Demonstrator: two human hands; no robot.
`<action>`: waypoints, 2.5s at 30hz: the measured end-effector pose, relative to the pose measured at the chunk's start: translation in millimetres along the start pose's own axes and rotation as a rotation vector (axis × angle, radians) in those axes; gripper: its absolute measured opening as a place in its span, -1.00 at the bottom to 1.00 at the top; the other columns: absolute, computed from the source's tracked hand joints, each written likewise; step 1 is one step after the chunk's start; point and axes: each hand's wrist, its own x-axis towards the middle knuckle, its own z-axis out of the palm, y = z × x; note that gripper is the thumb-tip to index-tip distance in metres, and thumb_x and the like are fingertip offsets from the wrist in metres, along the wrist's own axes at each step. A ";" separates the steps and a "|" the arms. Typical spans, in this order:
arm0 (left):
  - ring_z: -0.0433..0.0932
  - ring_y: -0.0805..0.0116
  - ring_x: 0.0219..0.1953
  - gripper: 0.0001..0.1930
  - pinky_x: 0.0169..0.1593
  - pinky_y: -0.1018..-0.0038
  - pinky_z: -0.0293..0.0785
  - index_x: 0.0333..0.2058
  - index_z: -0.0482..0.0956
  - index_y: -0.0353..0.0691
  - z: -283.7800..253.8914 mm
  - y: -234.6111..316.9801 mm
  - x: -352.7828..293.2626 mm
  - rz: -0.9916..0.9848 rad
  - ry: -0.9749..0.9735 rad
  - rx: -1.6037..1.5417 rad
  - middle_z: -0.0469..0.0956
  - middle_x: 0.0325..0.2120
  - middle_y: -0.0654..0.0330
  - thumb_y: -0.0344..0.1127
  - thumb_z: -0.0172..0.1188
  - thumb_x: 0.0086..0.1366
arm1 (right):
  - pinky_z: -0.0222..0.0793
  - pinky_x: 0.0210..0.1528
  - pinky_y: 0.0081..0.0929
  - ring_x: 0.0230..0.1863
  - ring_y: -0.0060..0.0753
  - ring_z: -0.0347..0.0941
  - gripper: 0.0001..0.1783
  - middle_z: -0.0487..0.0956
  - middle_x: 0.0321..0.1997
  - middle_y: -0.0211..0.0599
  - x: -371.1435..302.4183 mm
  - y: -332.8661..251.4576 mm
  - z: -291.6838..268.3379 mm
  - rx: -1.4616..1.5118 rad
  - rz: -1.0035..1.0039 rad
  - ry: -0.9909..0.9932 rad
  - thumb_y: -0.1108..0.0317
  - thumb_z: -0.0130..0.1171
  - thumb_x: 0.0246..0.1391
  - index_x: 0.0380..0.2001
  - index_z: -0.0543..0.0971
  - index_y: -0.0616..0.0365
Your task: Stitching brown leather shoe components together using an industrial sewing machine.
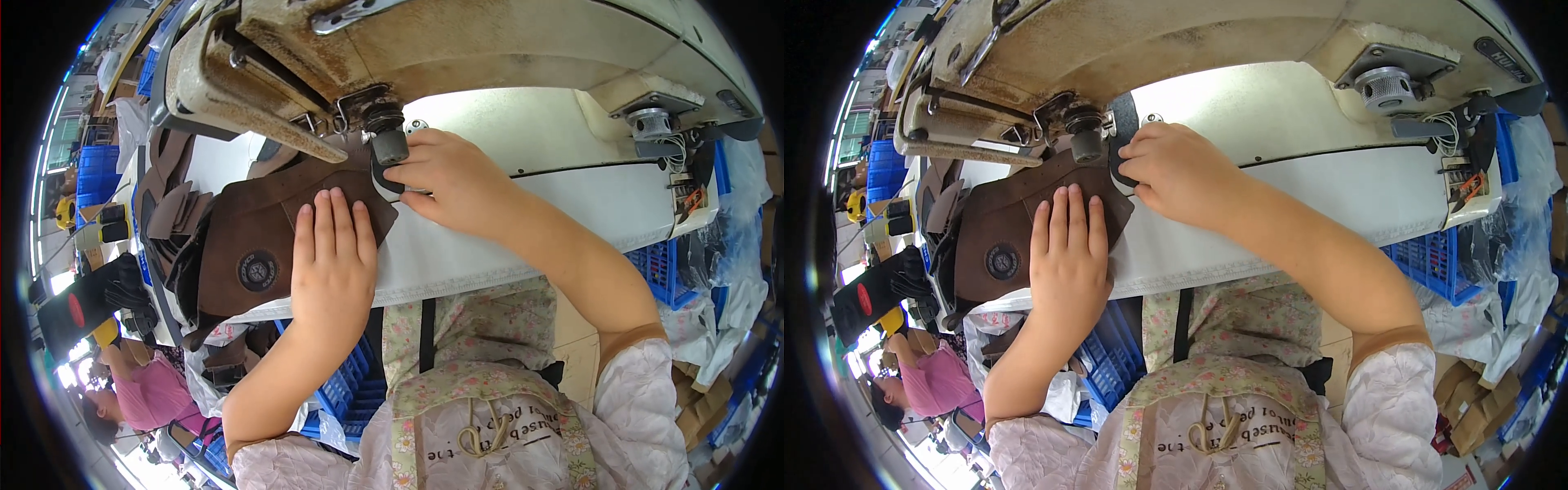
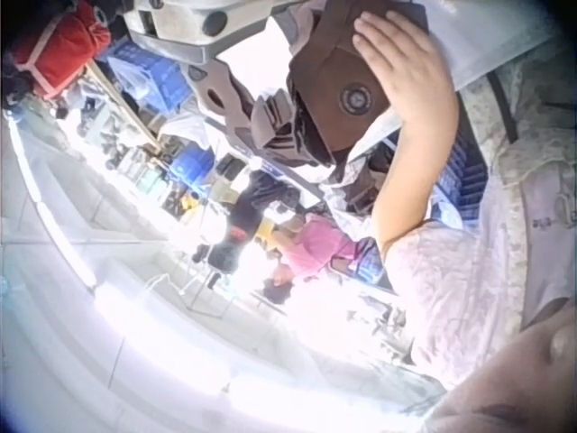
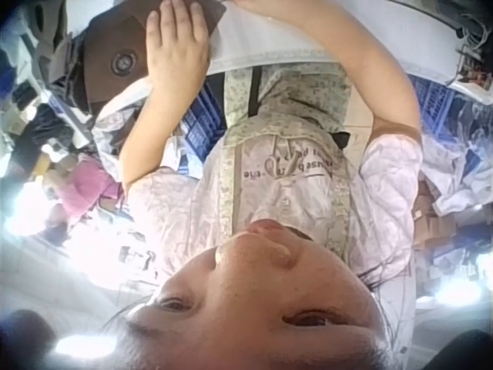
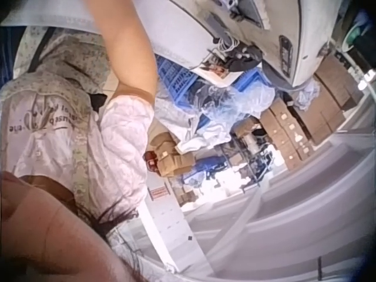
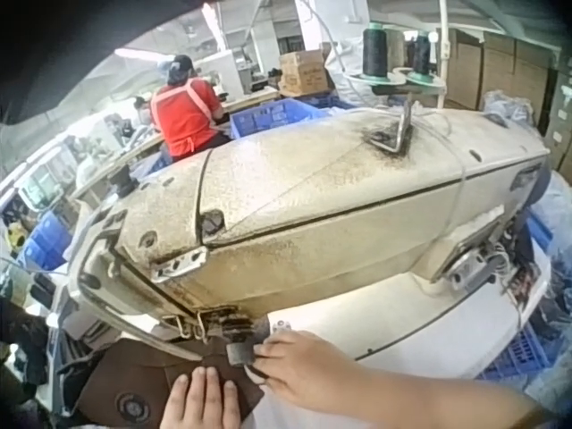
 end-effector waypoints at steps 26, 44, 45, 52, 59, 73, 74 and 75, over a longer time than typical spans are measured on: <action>0.65 -0.05 -0.07 -0.63 0.14 0.14 0.51 -0.10 0.57 -0.42 19.7 1.1 17.0 0.079 0.178 0.023 0.65 -0.18 -0.23 -0.36 0.14 0.12 | 0.40 0.19 -0.23 0.17 -0.27 0.43 -0.69 0.64 0.03 -0.33 -7.9 -0.6 0.1 -0.157 -0.097 0.027 0.32 0.31 0.02 -0.14 0.70 0.14; 0.67 -0.03 -0.07 -0.61 0.15 0.20 0.49 -0.10 0.61 -0.42 22.7 4.4 35.6 0.058 0.169 0.040 0.68 -0.18 -0.19 -0.32 0.16 0.12 | 0.41 0.16 -0.17 0.17 -0.12 0.44 -0.68 0.58 0.00 -0.21 0.7 3.7 -7.3 -0.211 -0.115 -0.004 0.39 0.29 -0.04 -0.15 0.68 0.16; 0.67 -0.03 -0.08 -0.61 0.14 0.20 0.50 -0.10 0.61 -0.42 23.0 4.5 37.6 0.055 0.178 0.038 0.68 -0.19 -0.18 -0.32 0.16 0.11 | 0.41 0.16 -0.17 0.17 -0.11 0.44 -0.68 0.58 -0.01 -0.21 0.2 5.5 -7.2 -0.212 -0.102 0.005 0.40 0.29 -0.06 -0.16 0.68 0.17; 0.70 -0.03 -0.15 -0.65 0.08 0.21 0.54 -0.17 0.64 -0.45 29.5 7.6 49.6 0.023 0.219 0.047 0.70 -0.27 -0.18 -0.34 0.17 0.11 | 0.42 0.14 -0.17 0.15 -0.07 0.44 -0.76 0.59 -0.03 -0.21 7.8 10.0 -12.3 -0.194 -0.107 0.007 0.45 0.30 -0.11 -0.28 0.65 0.20; 0.70 -0.03 -0.16 -0.67 0.06 0.19 0.55 -0.18 0.64 -0.49 28.9 8.3 57.4 0.030 0.232 0.052 0.70 -0.29 -0.19 -0.38 0.18 0.13 | 0.44 0.12 -0.15 0.10 -0.02 0.46 -0.75 0.60 -0.07 -0.18 13.9 15.2 -17.6 -0.196 -0.090 -0.042 0.48 0.27 -0.14 -0.28 0.62 0.24; 0.66 -0.12 -0.14 -0.63 0.10 0.18 0.47 -0.10 0.61 -0.54 33.9 -6.8 58.8 0.049 0.218 -0.024 0.67 -0.24 -0.28 -0.40 0.18 0.16 | 0.44 -0.24 -0.21 -0.29 0.09 0.56 -0.84 0.65 -0.34 -0.04 25.5 30.8 -22.8 -0.036 0.032 -0.100 0.42 0.18 0.11 -0.23 0.65 0.14; 0.66 -0.11 -0.14 -0.65 0.09 0.19 0.48 -0.11 0.62 -0.52 33.9 -6.5 58.3 0.038 0.229 -0.040 0.67 -0.24 -0.28 -0.39 0.19 0.16 | 0.44 -0.24 -0.21 -0.29 0.09 0.56 -0.84 0.65 -0.34 -0.04 25.9 30.2 -23.8 -0.035 0.033 -0.103 0.42 0.18 0.11 -0.23 0.65 0.14; 0.66 -0.11 -0.14 -0.66 0.08 0.20 0.49 -0.13 0.63 -0.50 34.2 -6.4 57.8 0.028 0.239 -0.055 0.67 -0.24 -0.29 -0.39 0.20 0.15 | 0.47 -0.16 -0.19 -0.18 -0.02 0.54 -0.81 0.60 -0.27 -0.15 26.9 28.6 -26.0 -0.098 -0.030 -0.123 0.45 0.19 -0.01 -0.28 0.66 0.11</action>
